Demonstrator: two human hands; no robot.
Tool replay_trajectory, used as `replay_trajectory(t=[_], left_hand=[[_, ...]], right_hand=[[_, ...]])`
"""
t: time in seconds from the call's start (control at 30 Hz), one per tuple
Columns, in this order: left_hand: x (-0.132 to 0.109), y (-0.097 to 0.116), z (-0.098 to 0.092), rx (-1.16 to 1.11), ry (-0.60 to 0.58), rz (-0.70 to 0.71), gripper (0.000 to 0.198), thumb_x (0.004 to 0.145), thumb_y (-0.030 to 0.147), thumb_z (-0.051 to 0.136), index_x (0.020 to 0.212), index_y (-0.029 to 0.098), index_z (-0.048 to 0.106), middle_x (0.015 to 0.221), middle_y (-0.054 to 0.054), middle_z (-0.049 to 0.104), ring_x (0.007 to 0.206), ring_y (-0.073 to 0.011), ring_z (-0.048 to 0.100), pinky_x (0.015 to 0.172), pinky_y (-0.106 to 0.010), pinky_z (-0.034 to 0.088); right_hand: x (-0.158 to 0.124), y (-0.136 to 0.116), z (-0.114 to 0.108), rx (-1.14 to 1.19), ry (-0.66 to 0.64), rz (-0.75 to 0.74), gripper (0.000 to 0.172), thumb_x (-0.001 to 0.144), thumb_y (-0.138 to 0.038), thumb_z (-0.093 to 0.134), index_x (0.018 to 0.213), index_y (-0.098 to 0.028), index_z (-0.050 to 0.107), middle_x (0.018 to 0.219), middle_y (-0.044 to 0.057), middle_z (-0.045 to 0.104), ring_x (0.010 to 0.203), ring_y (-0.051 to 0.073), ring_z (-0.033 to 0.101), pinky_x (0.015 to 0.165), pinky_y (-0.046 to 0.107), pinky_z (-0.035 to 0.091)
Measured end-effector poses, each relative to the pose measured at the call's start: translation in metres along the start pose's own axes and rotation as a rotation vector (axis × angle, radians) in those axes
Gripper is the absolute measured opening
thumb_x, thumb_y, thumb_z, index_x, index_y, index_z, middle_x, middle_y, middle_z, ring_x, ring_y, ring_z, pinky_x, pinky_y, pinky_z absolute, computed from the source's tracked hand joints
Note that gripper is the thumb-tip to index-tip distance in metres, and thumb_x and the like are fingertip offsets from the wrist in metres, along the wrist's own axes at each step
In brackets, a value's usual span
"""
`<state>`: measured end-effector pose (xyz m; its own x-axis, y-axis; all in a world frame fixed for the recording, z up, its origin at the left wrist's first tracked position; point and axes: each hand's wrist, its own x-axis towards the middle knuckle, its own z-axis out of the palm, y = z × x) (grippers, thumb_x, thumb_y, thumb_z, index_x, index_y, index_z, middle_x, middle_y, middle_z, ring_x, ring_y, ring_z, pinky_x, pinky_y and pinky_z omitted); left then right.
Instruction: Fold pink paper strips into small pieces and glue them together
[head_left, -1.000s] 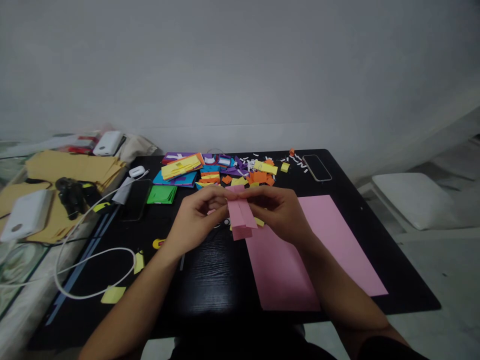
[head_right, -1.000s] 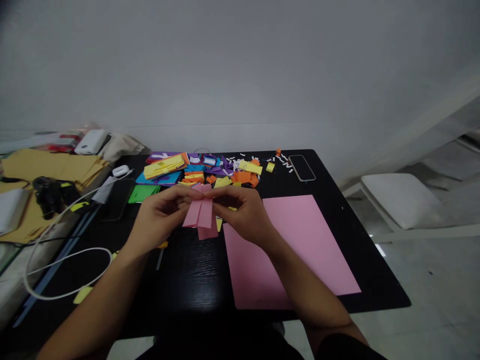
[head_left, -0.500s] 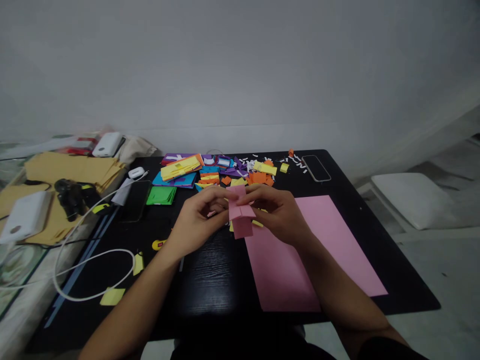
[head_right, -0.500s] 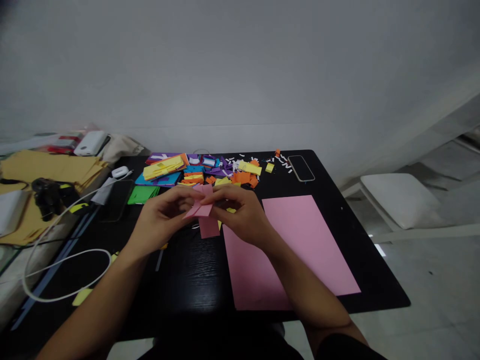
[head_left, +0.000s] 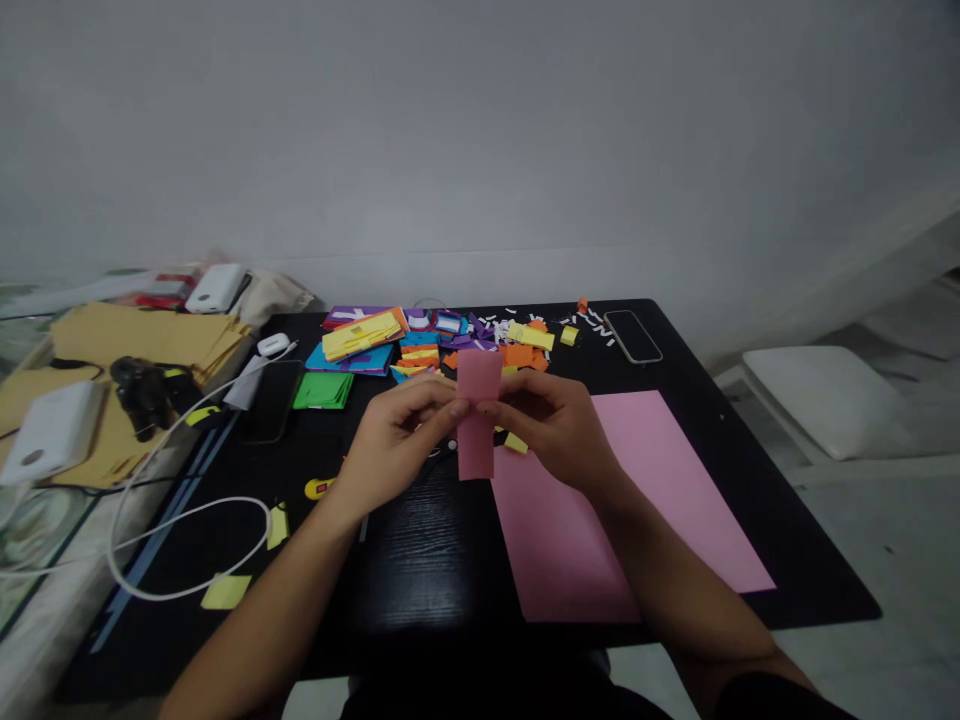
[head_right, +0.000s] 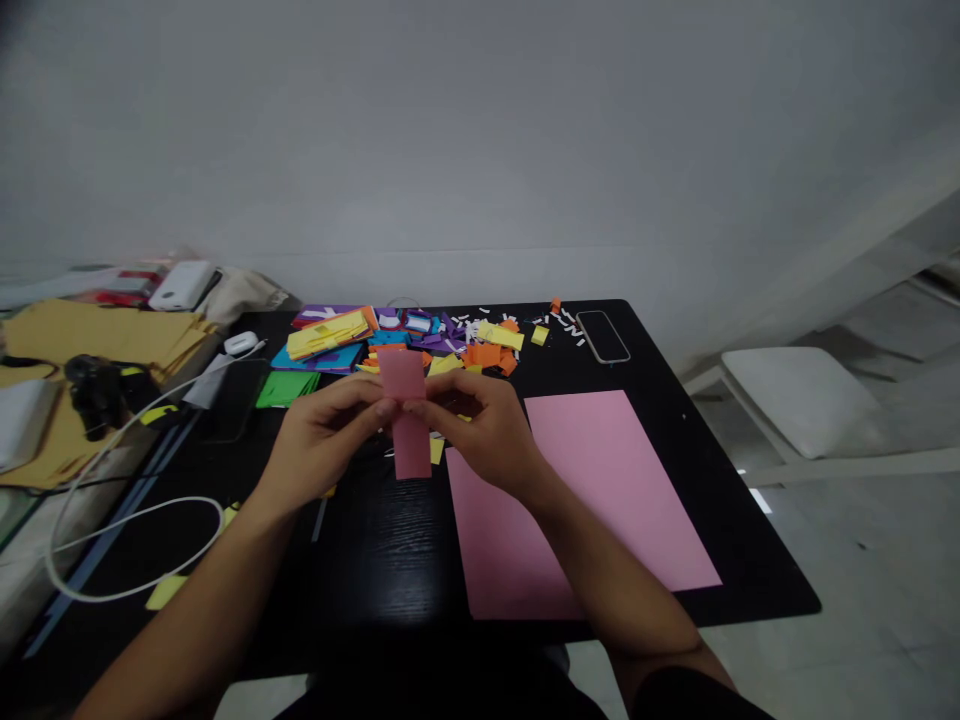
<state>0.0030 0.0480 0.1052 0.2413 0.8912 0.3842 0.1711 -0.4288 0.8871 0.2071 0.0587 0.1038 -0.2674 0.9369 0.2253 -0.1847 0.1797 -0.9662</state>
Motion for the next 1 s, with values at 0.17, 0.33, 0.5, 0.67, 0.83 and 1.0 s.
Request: replay_trajectory(t=[0.17, 0.33, 0.5, 0.67, 0.83, 1.0], left_hand=[[-0.0008, -0.0001, 0.0024, -0.086, 0.047, -0.085, 0.01, 0.097, 0.029, 0.075, 0.092, 0.021, 0.078, 0.082, -0.001, 0.073, 0.07, -0.0108, 0.064, 0.064, -0.021, 0.052], [-0.0013, -0.0021, 0.0054, -0.18, 0.097, -0.138, 0.013, 0.092, 0.032, 0.081, 0.093, 0.021, 0.075, 0.077, 0.001, 0.072, 0.066, -0.0095, 0.064, 0.063, -0.019, 0.054], [-0.0011, -0.003, 0.0062, -0.17, 0.112, -0.124, 0.011, 0.093, 0.03, 0.08, 0.094, 0.021, 0.075, 0.075, 0.002, 0.071, 0.064, -0.0095, 0.063, 0.06, -0.019, 0.053], [-0.0005, -0.0018, 0.0073, -0.158, 0.145, -0.112, 0.012, 0.092, 0.031, 0.079, 0.093, 0.02, 0.073, 0.072, 0.003, 0.068, 0.061, -0.0092, 0.061, 0.059, -0.019, 0.052], [-0.0013, -0.0003, 0.0075, -0.158, 0.154, -0.122, 0.014, 0.092, 0.032, 0.08, 0.09, 0.02, 0.072, 0.07, 0.004, 0.067, 0.06, -0.0093, 0.061, 0.059, -0.02, 0.052], [-0.0028, -0.004, 0.0042, -0.186, 0.054, -0.122, 0.017, 0.088, 0.031, 0.085, 0.099, 0.022, 0.075, 0.085, -0.001, 0.077, 0.074, -0.0135, 0.072, 0.068, -0.023, 0.059]], right_hand=[[-0.0004, 0.0005, 0.0003, -0.041, 0.038, 0.016, 0.022, 0.078, -0.036, 0.094, 0.091, -0.023, 0.082, 0.09, 0.001, 0.083, 0.083, 0.016, 0.079, 0.08, 0.03, 0.067], [-0.0007, 0.0022, 0.0019, -0.049, 0.082, 0.0, 0.02, 0.078, -0.035, 0.095, 0.09, -0.023, 0.083, 0.089, 0.001, 0.084, 0.082, 0.017, 0.08, 0.081, 0.032, 0.068], [-0.0013, 0.005, 0.0035, -0.099, 0.14, -0.016, 0.021, 0.075, -0.034, 0.097, 0.087, -0.024, 0.083, 0.085, 0.001, 0.083, 0.078, 0.017, 0.079, 0.077, 0.031, 0.068], [-0.0011, 0.0047, 0.0045, -0.051, 0.043, 0.013, 0.027, 0.076, -0.036, 0.096, 0.096, -0.024, 0.082, 0.093, 0.001, 0.084, 0.086, 0.018, 0.08, 0.083, 0.033, 0.068], [-0.0013, 0.0044, 0.0032, -0.075, 0.071, 0.018, 0.023, 0.076, -0.039, 0.095, 0.086, -0.023, 0.082, 0.086, 0.001, 0.083, 0.08, 0.017, 0.079, 0.079, 0.032, 0.067], [-0.0022, 0.0047, 0.0023, -0.077, 0.104, 0.006, 0.022, 0.076, -0.039, 0.096, 0.085, -0.025, 0.083, 0.087, 0.001, 0.084, 0.08, 0.018, 0.08, 0.078, 0.034, 0.068]])
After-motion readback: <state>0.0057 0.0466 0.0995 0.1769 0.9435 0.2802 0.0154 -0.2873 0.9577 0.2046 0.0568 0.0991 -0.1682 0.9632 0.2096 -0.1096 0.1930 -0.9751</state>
